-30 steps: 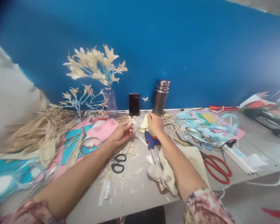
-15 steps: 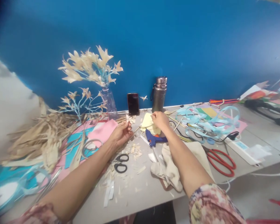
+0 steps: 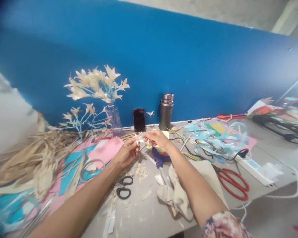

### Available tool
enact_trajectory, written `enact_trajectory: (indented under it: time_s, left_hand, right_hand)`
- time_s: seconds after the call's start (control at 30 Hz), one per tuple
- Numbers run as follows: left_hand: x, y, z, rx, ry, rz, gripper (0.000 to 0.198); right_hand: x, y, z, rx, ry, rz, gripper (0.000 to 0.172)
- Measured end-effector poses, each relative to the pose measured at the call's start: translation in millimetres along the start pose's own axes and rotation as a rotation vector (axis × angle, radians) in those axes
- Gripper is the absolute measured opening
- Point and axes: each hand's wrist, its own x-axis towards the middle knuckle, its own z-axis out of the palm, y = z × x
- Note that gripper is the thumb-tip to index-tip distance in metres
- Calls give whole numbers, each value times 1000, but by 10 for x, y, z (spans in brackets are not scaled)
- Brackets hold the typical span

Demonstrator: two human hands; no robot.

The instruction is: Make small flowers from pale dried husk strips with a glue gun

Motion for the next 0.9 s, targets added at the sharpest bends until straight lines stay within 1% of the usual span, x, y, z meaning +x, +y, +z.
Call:
enact_trajectory:
  time_s: [0.07, 0.1, 0.23, 0.33, 0.37, 0.43, 0.5, 0.53, 0.57, 0.63, 0.67, 0.77, 0.9]
  left_hand:
    - [-8, 1, 10, 23, -6, -3, 30]
    - [-11, 1, 12, 34, -9, -4, 30]
    - [-11, -8, 0, 86, -20, 2, 26]
    - [-4, -10, -8, 91, 6, -3, 23]
    - [-2, -8, -7, 83, 20, -9, 24]
    - [0, -3, 1, 58, 43, -20, 32]
    - [2, 1, 7, 39, 51, -35, 40]
    - [4, 1, 6, 27, 55, -40, 40]
    - [7, 1, 2, 15, 60, -40, 36]
    - [15, -2, -14, -9, 76, -32, 21]
    - [19, -2, -23, -18, 84, -22, 18]
    - [22, 6, -35, -63, 77, -14, 29]
    - [11, 21, -19, -109, 29, -30, 35]
  right_hand:
    - [-11, -20, 34, 155, -71, 16, 43]
    - [-13, -19, 44, 175, -81, 19, 40]
    - [3, 36, 54, 158, -74, 12, 30]
    - [23, 70, 41, 180, -37, 12, 28]
    - [27, 71, 34, 198, -24, 17, 28]
    - [31, 60, 16, 240, -6, 29, 29]
    - [29, 42, -4, 304, -7, 50, 29]
    - [28, 35, -13, 340, -14, 62, 29]
    - [27, 30, -22, 375, -22, 75, 29]
    - [25, 28, -36, 425, -43, 95, 29]
    - [24, 29, -41, 436, -52, 100, 30]
    - [22, 31, -51, 468, -63, 111, 31]
    - [23, 21, -57, 479, -54, 124, 30]
